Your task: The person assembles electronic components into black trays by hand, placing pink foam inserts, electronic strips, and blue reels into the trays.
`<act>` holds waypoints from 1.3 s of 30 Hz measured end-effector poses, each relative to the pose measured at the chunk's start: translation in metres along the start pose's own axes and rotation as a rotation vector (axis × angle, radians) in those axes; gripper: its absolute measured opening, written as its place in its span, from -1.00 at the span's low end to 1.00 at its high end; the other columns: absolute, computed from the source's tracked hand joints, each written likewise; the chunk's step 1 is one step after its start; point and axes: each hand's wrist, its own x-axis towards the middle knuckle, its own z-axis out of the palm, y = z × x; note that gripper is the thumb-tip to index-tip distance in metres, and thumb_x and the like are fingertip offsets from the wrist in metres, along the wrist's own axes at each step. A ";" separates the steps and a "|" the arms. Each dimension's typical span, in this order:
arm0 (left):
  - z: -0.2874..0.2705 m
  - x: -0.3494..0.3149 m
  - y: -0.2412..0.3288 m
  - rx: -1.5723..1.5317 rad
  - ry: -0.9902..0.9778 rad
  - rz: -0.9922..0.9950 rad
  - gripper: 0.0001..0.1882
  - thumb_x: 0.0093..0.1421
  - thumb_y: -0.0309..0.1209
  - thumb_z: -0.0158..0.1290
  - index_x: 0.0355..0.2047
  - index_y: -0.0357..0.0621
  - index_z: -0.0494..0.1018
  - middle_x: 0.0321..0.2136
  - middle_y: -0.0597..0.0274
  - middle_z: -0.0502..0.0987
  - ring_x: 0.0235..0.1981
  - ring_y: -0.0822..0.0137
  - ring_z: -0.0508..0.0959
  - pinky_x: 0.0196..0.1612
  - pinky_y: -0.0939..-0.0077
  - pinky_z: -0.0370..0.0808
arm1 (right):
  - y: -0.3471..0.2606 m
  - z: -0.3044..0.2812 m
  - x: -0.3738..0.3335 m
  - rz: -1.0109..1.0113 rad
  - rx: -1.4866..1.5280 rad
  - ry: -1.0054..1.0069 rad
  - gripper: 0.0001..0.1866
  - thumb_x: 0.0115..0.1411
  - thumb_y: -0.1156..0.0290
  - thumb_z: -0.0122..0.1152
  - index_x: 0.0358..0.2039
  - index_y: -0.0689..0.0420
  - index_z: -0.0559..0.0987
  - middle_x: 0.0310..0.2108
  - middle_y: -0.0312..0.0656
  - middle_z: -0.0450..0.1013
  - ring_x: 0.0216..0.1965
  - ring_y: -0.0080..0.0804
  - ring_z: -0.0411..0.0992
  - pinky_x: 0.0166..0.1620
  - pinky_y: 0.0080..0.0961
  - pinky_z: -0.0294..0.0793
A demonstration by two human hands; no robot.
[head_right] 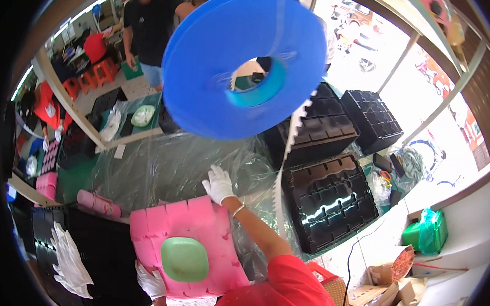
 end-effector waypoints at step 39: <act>-0.011 0.008 0.009 -0.024 -0.083 -0.017 -0.38 0.17 -0.32 -0.08 0.19 -0.41 0.16 0.19 -0.26 0.28 0.12 -0.20 0.38 0.18 0.14 0.33 | 0.040 -0.053 0.020 0.249 -0.001 -0.026 -0.45 0.24 0.03 0.02 0.02 0.26 0.51 0.22 0.00 0.29 0.25 -0.15 0.21 0.22 -0.17 0.17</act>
